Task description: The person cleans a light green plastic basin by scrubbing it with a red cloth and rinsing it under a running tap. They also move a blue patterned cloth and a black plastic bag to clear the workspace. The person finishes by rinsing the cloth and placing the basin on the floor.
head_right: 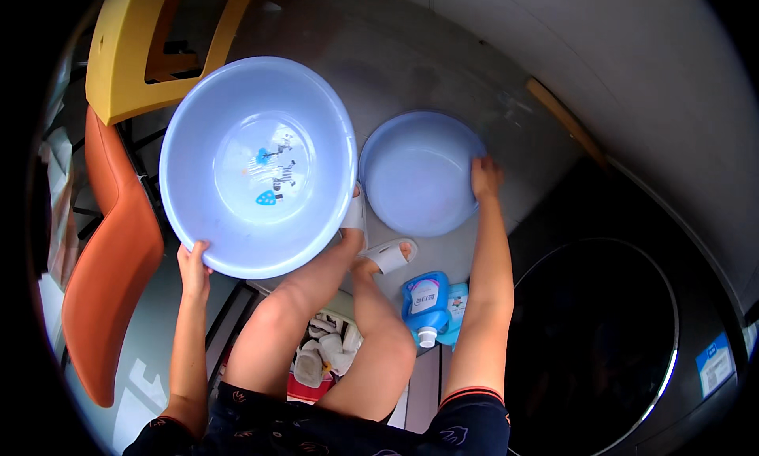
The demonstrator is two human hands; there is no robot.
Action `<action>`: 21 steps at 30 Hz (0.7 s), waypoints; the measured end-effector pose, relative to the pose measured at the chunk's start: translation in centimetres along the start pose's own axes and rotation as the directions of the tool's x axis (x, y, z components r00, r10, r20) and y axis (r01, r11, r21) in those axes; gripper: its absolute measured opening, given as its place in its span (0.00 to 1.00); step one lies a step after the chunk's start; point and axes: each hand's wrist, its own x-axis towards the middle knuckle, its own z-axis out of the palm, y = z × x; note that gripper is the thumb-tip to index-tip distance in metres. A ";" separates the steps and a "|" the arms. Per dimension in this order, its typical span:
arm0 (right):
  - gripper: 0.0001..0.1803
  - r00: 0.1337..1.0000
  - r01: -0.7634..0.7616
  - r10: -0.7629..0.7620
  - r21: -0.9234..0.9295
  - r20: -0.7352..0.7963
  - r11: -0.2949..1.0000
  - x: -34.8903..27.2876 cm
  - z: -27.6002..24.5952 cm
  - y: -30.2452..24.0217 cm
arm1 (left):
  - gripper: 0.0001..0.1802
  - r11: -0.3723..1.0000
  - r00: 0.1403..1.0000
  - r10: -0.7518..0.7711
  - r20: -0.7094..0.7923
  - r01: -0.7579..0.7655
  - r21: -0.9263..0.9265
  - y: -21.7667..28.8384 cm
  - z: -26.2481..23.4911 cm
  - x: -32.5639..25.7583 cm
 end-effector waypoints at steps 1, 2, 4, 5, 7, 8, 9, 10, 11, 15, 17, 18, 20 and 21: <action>0.32 0.998 -0.012 0.007 -0.093 -0.056 0.996 -1.3 0.3 1.6 | 0.12 1.000 1.000 -0.016 -0.001 0.016 -0.013 0.0 -0.7 -0.4; 0.31 0.993 -0.030 0.009 -0.185 -0.114 0.982 -2.5 0.5 3.1 | 0.13 0.999 1.000 -0.030 0.000 0.030 -0.025 0.0 -1.3 -0.6; 0.27 1.000 0.001 -0.003 0.082 0.024 0.997 -3.9 0.2 6.0 | 0.14 0.996 0.998 -0.065 0.006 0.066 -0.066 -0.2 -2.2 -1.3; 0.25 0.996 0.004 -0.023 0.216 0.087 0.976 -4.5 -0.2 7.2 | 0.14 0.992 0.997 -0.081 0.004 0.081 -0.094 -0.1 -2.3 -1.7; 0.23 0.997 0.036 -0.058 0.366 0.050 0.930 -7.1 -0.6 6.9 | 0.14 0.986 0.994 -0.106 0.011 0.106 -0.132 -0.2 -2.7 -2.4; 0.22 0.997 0.054 -0.073 0.437 0.027 0.898 -8.5 -0.8 6.3 | 0.14 0.983 0.993 -0.114 0.025 0.116 -0.145 -0.7 -3.0 -2.4; 0.23 0.990 0.106 -0.062 0.390 -0.124 0.915 -10.1 -0.7 5.5 | 0.14 0.980 0.992 -0.122 0.043 0.128 -0.154 -0.9 -3.3 -2.5; 0.27 0.975 0.145 -0.059 0.420 -0.212 0.896 -12.5 -1.4 3.7 | 0.13 0.979 0.991 -0.127 0.049 0.133 -0.156 -0.7 -3.4 -2.9; 0.30 0.982 0.127 -0.037 0.494 -0.188 0.860 -15.1 -2.1 2.0 | 0.13 0.977 0.988 -0.146 0.056 0.153 -0.151 -0.4 -3.2 -3.5; 0.27 0.955 0.119 -0.250 0.562 0.161 0.818 -23.5 -5.7 -2.7 | 0.13 0.965 0.980 -0.180 0.087 0.193 -0.178 1.5 -4.0 -6.3; 0.19 0.864 0.045 -0.328 0.589 0.383 0.807 -27.7 -6.8 -5.0 | 0.14 0.958 0.976 -0.182 0.118 0.203 -0.202 2.4 -5.1 -7.5; 0.15 0.869 0.111 -0.371 0.603 0.326 0.790 -30.3 -7.2 -6.5 | 0.15 0.953 0.974 -0.182 0.136 0.208 -0.219 2.6 -5.9 -8.1; 0.14 0.856 0.371 -0.489 0.461 0.167 0.806 -33.1 -7.3 -6.9 | 0.16 0.938 0.970 -0.184 0.160 0.222 -0.266 3.1 -7.0 -9.3; 0.13 0.842 0.449 -0.532 0.430 0.092 0.784 -35.0 -8.8 -8.3 | 0.16 0.929 0.967 -0.192 0.168 0.234 -0.286 3.5 -7.6 -10.0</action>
